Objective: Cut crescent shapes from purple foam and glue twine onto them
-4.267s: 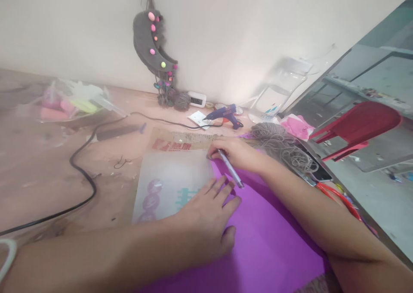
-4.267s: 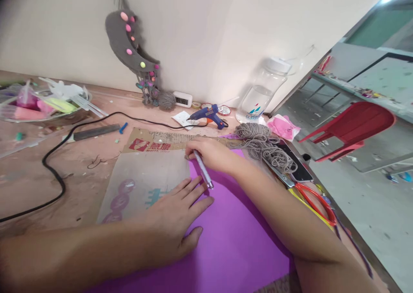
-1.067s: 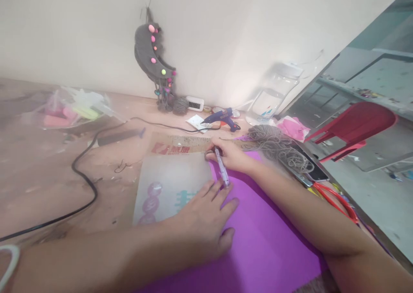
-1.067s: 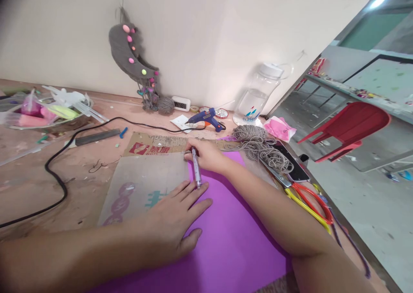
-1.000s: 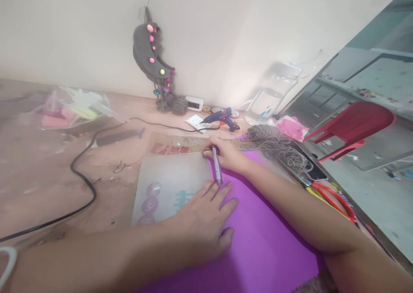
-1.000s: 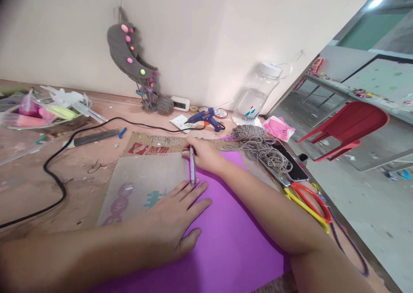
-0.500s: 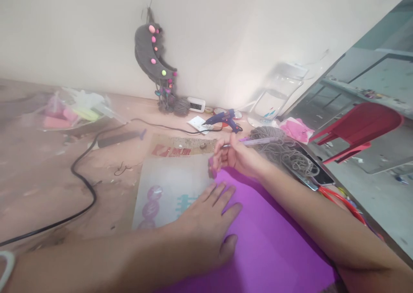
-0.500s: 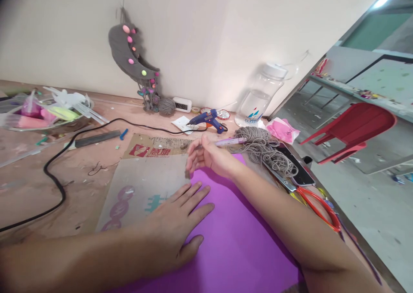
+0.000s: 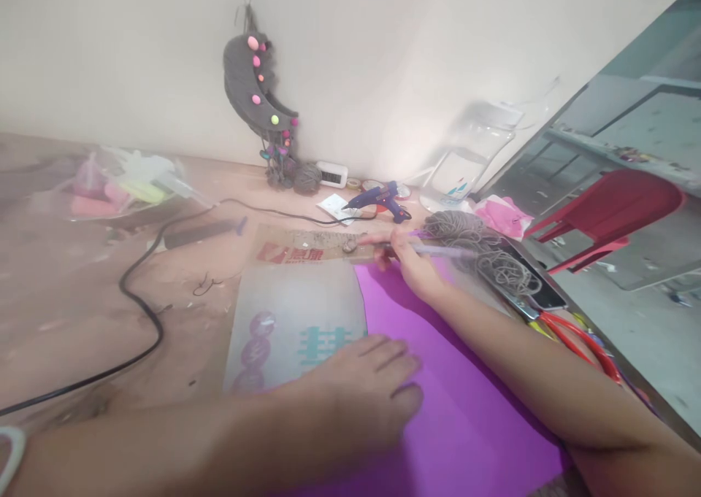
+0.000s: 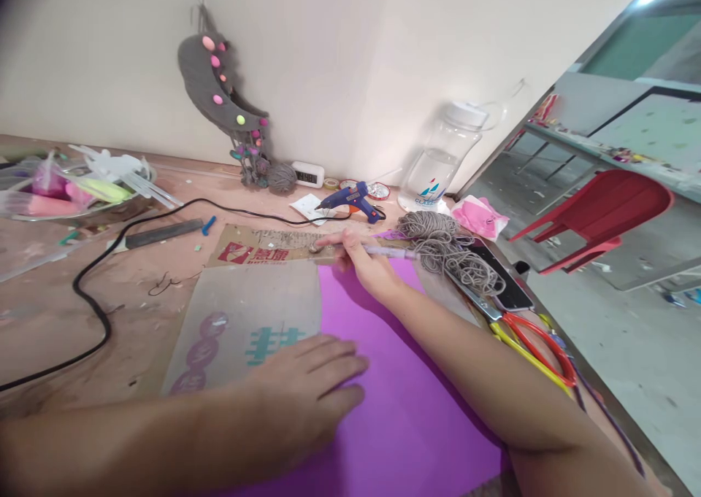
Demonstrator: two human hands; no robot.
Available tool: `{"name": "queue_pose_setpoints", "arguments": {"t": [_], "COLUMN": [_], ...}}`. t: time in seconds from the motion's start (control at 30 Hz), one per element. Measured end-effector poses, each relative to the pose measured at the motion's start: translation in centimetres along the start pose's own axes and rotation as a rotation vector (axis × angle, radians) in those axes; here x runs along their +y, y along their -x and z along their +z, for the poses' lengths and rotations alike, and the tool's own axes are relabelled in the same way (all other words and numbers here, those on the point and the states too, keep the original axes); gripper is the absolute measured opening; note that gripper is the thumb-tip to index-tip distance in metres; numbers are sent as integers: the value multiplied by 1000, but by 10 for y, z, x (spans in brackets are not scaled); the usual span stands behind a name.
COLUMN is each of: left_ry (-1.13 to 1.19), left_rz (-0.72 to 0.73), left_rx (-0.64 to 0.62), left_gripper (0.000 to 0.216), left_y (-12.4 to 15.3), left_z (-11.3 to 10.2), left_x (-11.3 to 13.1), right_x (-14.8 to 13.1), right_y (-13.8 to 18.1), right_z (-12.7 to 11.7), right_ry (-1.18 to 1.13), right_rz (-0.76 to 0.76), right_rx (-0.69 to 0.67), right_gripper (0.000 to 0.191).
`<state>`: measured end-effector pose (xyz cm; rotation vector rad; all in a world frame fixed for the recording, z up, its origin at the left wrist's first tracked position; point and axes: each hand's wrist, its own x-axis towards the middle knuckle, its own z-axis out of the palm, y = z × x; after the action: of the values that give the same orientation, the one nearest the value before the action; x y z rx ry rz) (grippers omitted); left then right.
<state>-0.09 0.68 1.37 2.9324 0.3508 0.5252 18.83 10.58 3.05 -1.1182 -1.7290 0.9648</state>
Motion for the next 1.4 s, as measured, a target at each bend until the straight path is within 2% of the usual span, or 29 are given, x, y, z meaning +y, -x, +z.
{"name": "queue_pose_setpoints", "arguments": {"t": [0.07,0.1,0.17,0.23,0.4,0.53,0.73,0.9,1.17,1.4], "left_ry": [24,28,6,-47,-245,-305,-285,-262,-179,-138], "left_rz": [74,77,41,-17,-91,-120,-84,13,52,64], "left_rx": [-26,-47,-88,-104,-55,-112,-136,-136,-232,-264], "left_gripper": [13,9,6,12,46,53,47,32,33,34], "left_y": [0,0,0,1,8,8,7,7,0,-2], "left_z": [-5,-7,-6,-2,8,5,11,7,-2,-6], "left_x": [2,3,6,9,21,28,26,22,18,17], "right_x": [-2,-3,-2,-1,2,0,-8,-4,17,13], "right_y": [-1,-1,-2,-3,-6,2,22,7,-13,-12], "right_z": [-1,-1,3,7,12,8,0,2,14,15], "right_ry": [80,105,104,77,20,13,74,108,223,283], "right_rz": [42,55,68,88,136,169,215,135,26,13], "right_rx": [3,4,6,13,11,19,-15,-49,97,109], "right_gripper": [59,52,31,19,25,26,27,23,29,28]}}
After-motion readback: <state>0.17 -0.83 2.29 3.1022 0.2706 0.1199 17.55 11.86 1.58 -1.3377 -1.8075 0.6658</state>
